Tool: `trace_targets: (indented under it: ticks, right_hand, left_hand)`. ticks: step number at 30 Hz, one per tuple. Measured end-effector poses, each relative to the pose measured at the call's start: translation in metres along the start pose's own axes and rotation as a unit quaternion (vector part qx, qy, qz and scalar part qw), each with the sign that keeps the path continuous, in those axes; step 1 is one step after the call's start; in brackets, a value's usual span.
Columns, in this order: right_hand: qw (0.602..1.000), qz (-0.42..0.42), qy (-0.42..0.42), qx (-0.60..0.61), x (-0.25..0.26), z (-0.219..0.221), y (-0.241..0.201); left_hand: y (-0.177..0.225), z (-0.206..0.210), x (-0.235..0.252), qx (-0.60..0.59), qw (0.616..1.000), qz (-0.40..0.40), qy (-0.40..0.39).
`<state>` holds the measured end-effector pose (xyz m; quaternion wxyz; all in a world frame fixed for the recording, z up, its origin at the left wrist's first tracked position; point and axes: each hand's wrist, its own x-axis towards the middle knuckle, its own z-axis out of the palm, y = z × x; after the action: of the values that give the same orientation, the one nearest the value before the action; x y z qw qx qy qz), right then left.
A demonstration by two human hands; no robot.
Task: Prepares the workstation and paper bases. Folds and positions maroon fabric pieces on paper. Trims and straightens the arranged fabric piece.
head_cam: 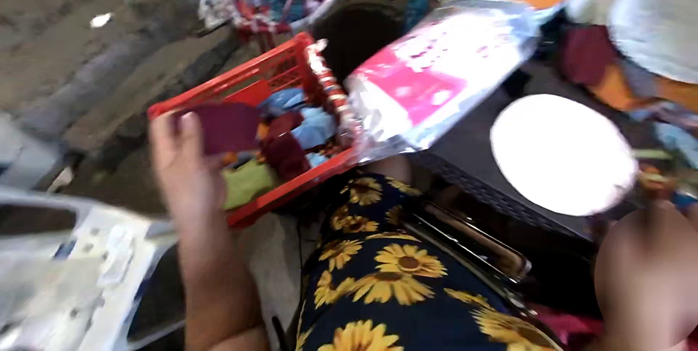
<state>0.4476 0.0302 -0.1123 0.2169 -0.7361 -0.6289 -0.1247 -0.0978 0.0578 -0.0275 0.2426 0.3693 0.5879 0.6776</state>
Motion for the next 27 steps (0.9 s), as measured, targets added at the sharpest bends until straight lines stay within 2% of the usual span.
trace_targets:
  ticks: [3, 5, 7, 8, 11, 14, 17, 19, 21, 24, 27]
  right_hand:
    - [1.000, 0.019, 0.012, 0.013, 0.001, -0.011, -0.021]
    - [0.999, 0.035, 0.019, 0.034, 0.002, -0.012, -0.022]
    - [0.996, 0.032, 0.044, 0.069, 0.002, -0.012, -0.022]
    - [0.994, 0.028, 0.056, 0.091, 0.001, -0.013, -0.025]
    - [0.980, -0.021, 0.093, 0.176, -0.001, -0.018, -0.046]
    - [0.940, -0.081, 0.051, 0.328, -0.005, -0.031, -0.082]
    - [0.853, -0.138, -0.052, 0.501, -0.002, -0.047, -0.114]
    - [0.813, -0.170, -0.089, 0.550, 0.004, -0.054, -0.124]
    - [0.830, -0.131, -0.080, 0.536, 0.010, -0.059, -0.126]
    - [0.850, -0.009, -0.064, 0.524, 0.030, -0.065, -0.119]
    - [0.852, 0.087, -0.079, 0.510, 0.068, -0.055, -0.102]
  left_hand:
    - [-0.010, -0.014, -0.001, -0.081, 0.996, 0.039, -0.025]
    - [-0.024, -0.020, 0.005, -0.109, 0.985, 0.104, -0.083]
    - [-0.022, -0.002, 0.005, -0.115, 0.960, 0.191, -0.168]
    - [-0.019, 0.008, 0.003, -0.120, 0.945, 0.204, -0.224]
    - [0.014, 0.054, -0.023, -0.131, 0.884, 0.170, -0.415]
    - [0.041, 0.120, -0.065, -0.109, 0.821, 0.176, -0.532]
    - [0.042, 0.169, -0.095, -0.073, 0.781, 0.226, -0.577]
    - [0.043, 0.196, -0.106, -0.066, 0.769, 0.245, -0.586]
    - [0.049, 0.222, -0.110, -0.035, 0.787, 0.252, -0.562]
    - [0.059, 0.269, -0.102, -0.003, 0.810, 0.216, -0.545]
    - [0.052, 0.324, -0.088, -0.025, 0.809, 0.051, -0.585]
